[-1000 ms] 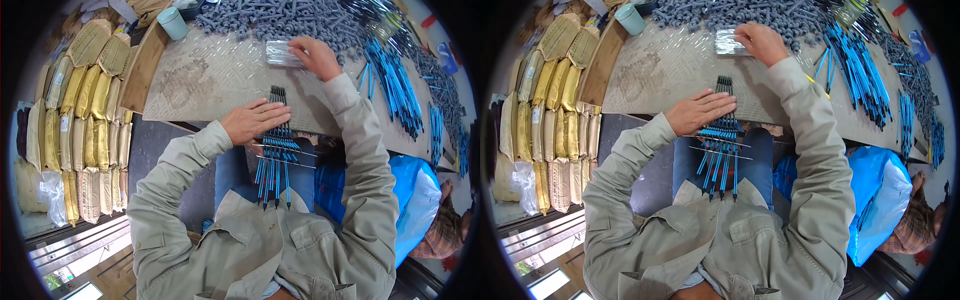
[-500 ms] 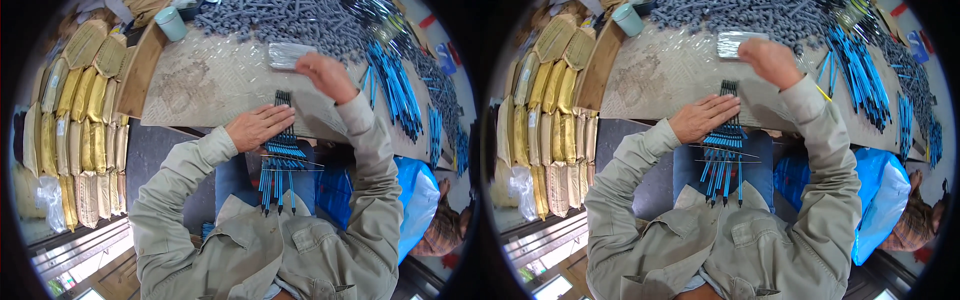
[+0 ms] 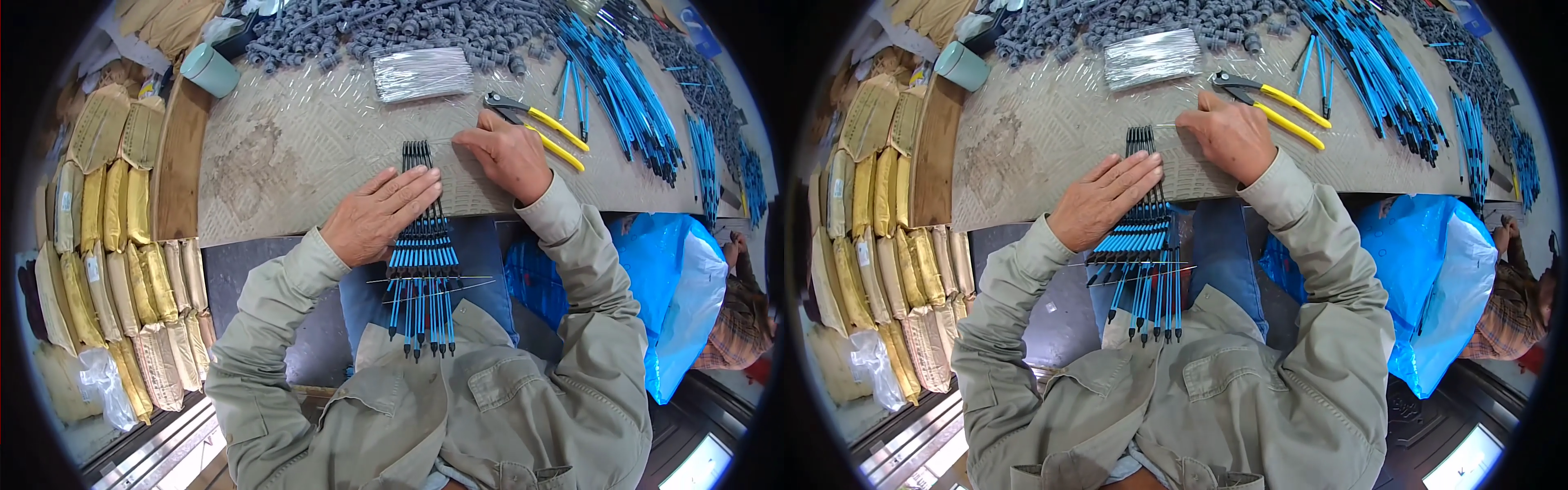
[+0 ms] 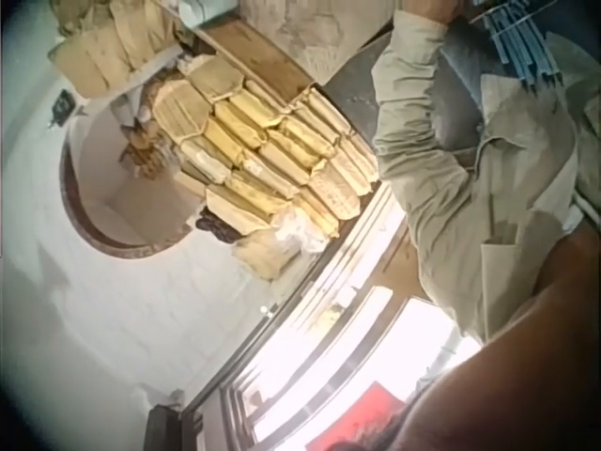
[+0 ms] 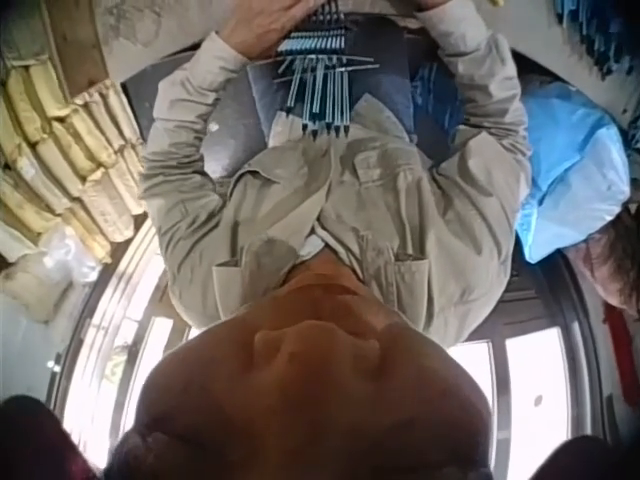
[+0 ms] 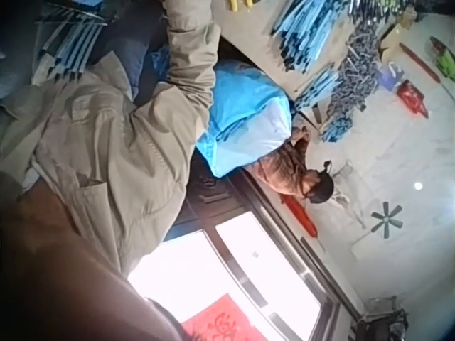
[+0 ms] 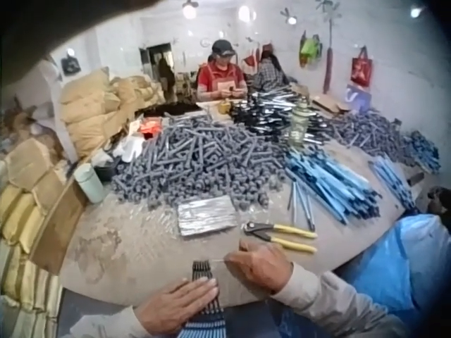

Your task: The person assembles blue tubes and small metal components, including spring pins, into a larger component at a workbench. The assembly is performed using pliers.

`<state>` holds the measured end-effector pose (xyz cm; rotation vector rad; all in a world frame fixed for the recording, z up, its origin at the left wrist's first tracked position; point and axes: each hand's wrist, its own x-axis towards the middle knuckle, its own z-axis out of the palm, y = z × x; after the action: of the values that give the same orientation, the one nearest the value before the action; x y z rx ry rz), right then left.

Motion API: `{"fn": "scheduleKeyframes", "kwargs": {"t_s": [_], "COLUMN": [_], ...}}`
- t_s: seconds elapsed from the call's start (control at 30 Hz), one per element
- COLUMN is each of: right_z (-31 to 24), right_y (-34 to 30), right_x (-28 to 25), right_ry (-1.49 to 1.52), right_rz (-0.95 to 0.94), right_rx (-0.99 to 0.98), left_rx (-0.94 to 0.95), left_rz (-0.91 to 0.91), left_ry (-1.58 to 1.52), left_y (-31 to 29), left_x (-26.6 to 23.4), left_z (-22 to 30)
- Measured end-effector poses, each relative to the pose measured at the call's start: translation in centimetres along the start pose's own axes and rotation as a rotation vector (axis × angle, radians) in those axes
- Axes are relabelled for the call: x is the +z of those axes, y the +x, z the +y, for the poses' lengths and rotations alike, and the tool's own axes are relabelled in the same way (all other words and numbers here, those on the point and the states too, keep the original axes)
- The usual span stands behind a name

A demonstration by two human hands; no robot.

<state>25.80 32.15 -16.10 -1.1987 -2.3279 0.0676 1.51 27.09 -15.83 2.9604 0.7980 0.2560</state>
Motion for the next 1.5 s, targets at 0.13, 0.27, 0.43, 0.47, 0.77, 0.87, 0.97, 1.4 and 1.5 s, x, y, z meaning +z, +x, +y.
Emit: {"fn": "scheduleKeyframes", "kwargs": {"t_s": [0.13,0.27,0.43,0.47,0.77,0.87,0.97,1.4,1.5], "right_z": [0.1,0.4,0.5,0.4,0.7,0.9,0.9,1.0,1.3], "right_y": [0.5,0.5,0.3,0.5,0.3,0.4,0.4,0.6,0.4], "right_x": [0.4,0.5,0.5,0.6,0.6,0.8,0.9,0.9,0.9], "right_ry": [-0.027,0.009,0.022,0.016,-0.004,-0.007,-0.003,-0.016,-0.031], "right_rz": [-0.010,-0.002,0.013,0.011,0.002,0.008,0.012,-0.018,0.001], "right_rx": [-0.025,-0.040,-0.061,-0.061,-0.070,-0.085,-0.108,-0.128,-0.107], "left_rx": [-0.027,-0.032,-0.019,-0.019,-0.015,-0.018,-0.019,-0.026,-0.025], "left_rz": [0.009,-0.003,-0.003,-0.004,-0.024,-0.030,-0.018,-0.005,-0.005], "left_ry": [-0.013,-0.006,0.006,0.010,0.021,0.032,0.016,0.002,0.001], "left_y": [0.2,0.2,0.1,0.1,0.0,0.0,0.0,0.0,0.2], "left_x": [0.2,0.1,0.3,0.4,0.4,0.4,0.5,0.6,0.8], "left_z": [0.0,0.1,0.0,0.0,0.1,0.1,0.1,0.0,0.0]}}
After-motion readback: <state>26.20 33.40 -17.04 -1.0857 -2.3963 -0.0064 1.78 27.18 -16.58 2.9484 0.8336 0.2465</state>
